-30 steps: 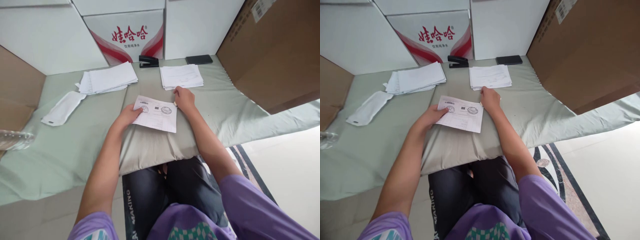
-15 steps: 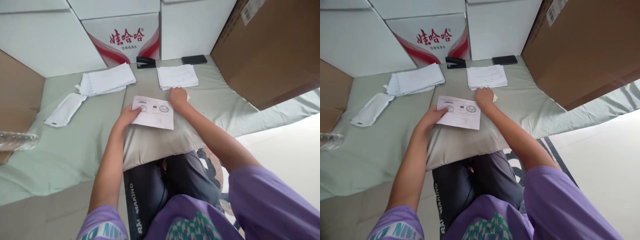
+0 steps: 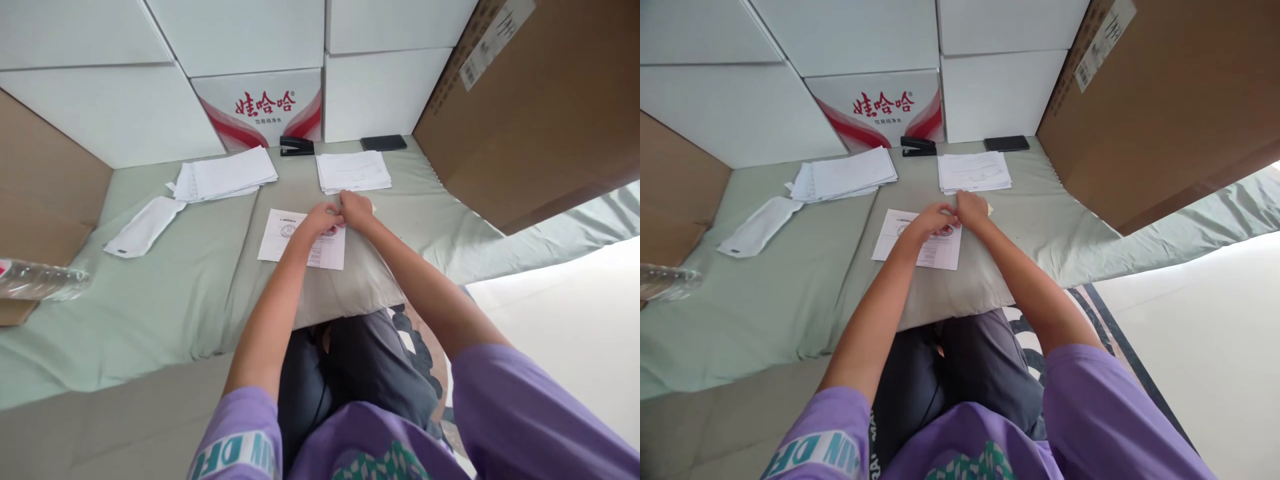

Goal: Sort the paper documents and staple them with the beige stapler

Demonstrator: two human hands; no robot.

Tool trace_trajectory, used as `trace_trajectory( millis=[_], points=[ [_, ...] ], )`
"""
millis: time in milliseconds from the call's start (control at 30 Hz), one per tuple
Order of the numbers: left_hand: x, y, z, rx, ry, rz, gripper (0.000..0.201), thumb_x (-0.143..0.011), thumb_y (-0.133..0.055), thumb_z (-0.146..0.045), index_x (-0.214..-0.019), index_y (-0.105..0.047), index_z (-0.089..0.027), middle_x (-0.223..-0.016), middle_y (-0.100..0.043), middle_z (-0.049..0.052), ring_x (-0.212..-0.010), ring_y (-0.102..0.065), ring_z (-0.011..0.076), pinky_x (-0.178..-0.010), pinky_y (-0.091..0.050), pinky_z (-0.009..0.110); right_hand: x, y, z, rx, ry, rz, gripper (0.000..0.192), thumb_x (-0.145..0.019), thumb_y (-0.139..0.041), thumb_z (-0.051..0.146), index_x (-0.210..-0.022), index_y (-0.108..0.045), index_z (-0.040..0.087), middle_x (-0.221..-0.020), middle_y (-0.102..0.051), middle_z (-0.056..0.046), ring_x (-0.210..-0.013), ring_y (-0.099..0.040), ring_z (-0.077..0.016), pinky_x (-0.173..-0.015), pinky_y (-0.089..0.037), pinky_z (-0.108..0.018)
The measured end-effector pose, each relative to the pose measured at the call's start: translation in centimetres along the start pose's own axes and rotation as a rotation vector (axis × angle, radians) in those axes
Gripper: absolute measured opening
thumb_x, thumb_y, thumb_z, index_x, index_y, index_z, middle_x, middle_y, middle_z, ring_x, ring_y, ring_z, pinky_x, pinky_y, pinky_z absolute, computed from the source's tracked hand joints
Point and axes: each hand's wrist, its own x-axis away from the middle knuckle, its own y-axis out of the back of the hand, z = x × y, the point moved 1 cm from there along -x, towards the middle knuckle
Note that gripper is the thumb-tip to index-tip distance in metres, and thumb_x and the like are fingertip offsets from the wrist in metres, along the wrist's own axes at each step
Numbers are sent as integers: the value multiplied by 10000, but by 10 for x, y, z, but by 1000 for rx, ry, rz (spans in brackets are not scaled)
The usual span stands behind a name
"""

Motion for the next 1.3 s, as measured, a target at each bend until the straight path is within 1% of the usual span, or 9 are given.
trace_trajectory(
  millis=[100, 367, 567, 733, 833, 933, 1000, 1167, 1300],
  points=[
    [-9, -5, 1, 139, 12, 28, 197, -750, -749, -172, -847, -580, -203, -761, -741, 42, -492, -531, 89, -484, -321, 223, -2, -1, -3, -24, -14, 8, 244, -767, -644, 235, -987, -539, 224, -1078, -705, -109, -1023, -645, -313, -783, -418, -371],
    [-7, -7, 5, 161, -10, 65, 45, -798, -658, -135, -819, -651, -173, -823, -739, 59, -429, -417, 47, -437, -236, 228, -3, -2, -5, -103, -50, -9, 159, -830, -587, 206, -956, -501, 250, -1001, -704, -89, -904, -655, -296, -729, -385, -355],
    [-13, -7, 1, 80, -8, 39, 78, -701, -708, -110, -722, -646, -152, -787, -717, 89, -478, -458, 78, -547, -376, 295, -15, -7, -9, -189, -85, -34, 161, -844, -654, 255, -958, -541, 240, -892, -694, -72, -925, -639, -293, -793, -413, -376],
    [-14, -7, -1, 121, 63, 5, 134, -735, -689, -102, -797, -588, -164, -839, -728, 104, -588, -568, 126, -610, -412, 306, -29, -12, -14, -192, -90, 29, 65, -938, -542, 238, -994, -561, 210, -905, -663, -59, -920, -644, -268, -866, -434, -438],
    [-13, -9, -3, 81, 58, -8, 121, -776, -655, -120, -836, -561, -165, -795, -717, 76, -604, -584, 124, -612, -403, 281, -36, -5, -18, -218, -17, 76, 153, -1001, -461, 273, -1020, -571, 169, -965, -656, -63, -951, -624, -225, -885, -435, -423],
    [-13, -11, -4, 45, 45, -14, 121, -789, -656, -142, -815, -540, -168, -744, -693, 47, -597, -584, 115, -606, -393, 263, -39, 7, -19, -203, 86, -14, 306, -1042, -294, 239, -1097, -571, 120, -1083, -637, -102, -1051, -581, -224, -894, -422, -412],
    [-14, -12, -3, 55, 50, -19, 140, -786, -669, -147, -792, -531, -174, -736, -688, 44, -600, -594, 121, -605, -395, 267, -36, 10, -16, -114, 99, -130, 290, -1022, -311, 166, -1165, -555, 101, -1201, -601, -154, -1161, -526, -275, -927, -408, -449],
    [-17, -11, 0, 119, 76, -20, 173, -779, -687, -150, -749, -520, -182, -746, -677, 49, -607, -606, 131, -580, -356, 276, -34, -10, -10, 48, 95, -181, 323, -924, -488, 107, -1244, -523, 84, -1304, -507, -207, -1269, -438, -360, -989, -355, -559],
    [-18, -16, -2, 161, 121, -49, 185, -772, -647, -88, -716, -497, -181, -647, -622, 40, -574, -609, 126, -512, -269, 255, -38, -22, -10, -5, 134, -246, 278, -969, -416, 182, -1214, -524, 105, -1296, -495, -206, -1285, -420, -373, -1008, -333, -623]
  ],
)
